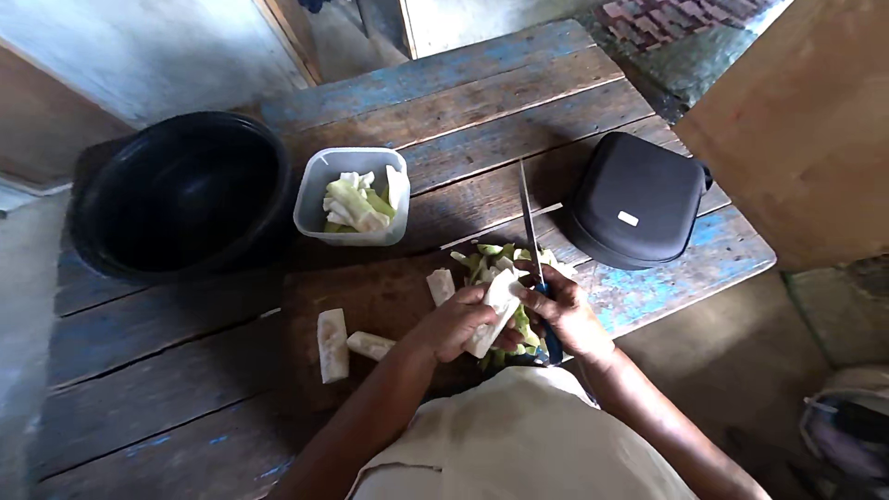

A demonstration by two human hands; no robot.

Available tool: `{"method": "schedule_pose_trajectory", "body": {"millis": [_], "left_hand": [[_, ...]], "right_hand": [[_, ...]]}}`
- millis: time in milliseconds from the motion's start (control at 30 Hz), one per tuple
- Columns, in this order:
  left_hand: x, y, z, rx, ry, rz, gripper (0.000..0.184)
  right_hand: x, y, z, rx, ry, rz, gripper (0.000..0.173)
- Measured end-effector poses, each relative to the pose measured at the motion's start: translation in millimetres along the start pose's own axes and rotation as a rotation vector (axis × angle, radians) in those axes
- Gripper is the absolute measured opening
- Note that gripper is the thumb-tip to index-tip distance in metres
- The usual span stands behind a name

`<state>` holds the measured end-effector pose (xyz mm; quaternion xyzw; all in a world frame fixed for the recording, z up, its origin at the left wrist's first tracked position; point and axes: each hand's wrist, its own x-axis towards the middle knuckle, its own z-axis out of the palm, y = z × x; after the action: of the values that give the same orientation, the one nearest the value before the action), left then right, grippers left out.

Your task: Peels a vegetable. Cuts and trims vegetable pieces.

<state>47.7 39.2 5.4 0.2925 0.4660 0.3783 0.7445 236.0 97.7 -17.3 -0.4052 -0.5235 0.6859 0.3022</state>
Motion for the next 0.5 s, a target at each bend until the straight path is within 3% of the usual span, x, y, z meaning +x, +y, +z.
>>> {"method": "schedule_pose_trajectory", "body": {"millis": [133, 200, 300, 500], "left_hand": [[1.6, -2.9, 7.8, 0.25, 0.038, -0.01, 0.03], [4.1, -7.3, 8.2, 0.397, 0.108, 0.093, 0.032], [9.9, -14.8, 6.0, 0.504, 0.23, 0.259, 0.022], [15.6, -15.0, 4.7, 0.444, 0.258, 0.213, 0.015]], "right_hand": [[-0.8, 3.4, 4.6, -0.041, 0.024, -0.013, 0.013], [-1.9, 6.0, 4.3, -0.012, 0.072, 0.008, 0.01], [-4.5, 4.8, 5.8, 0.035, 0.123, 0.045, 0.009], [-4.1, 2.7, 10.1, 0.115, 0.155, 0.138, 0.007]]}}
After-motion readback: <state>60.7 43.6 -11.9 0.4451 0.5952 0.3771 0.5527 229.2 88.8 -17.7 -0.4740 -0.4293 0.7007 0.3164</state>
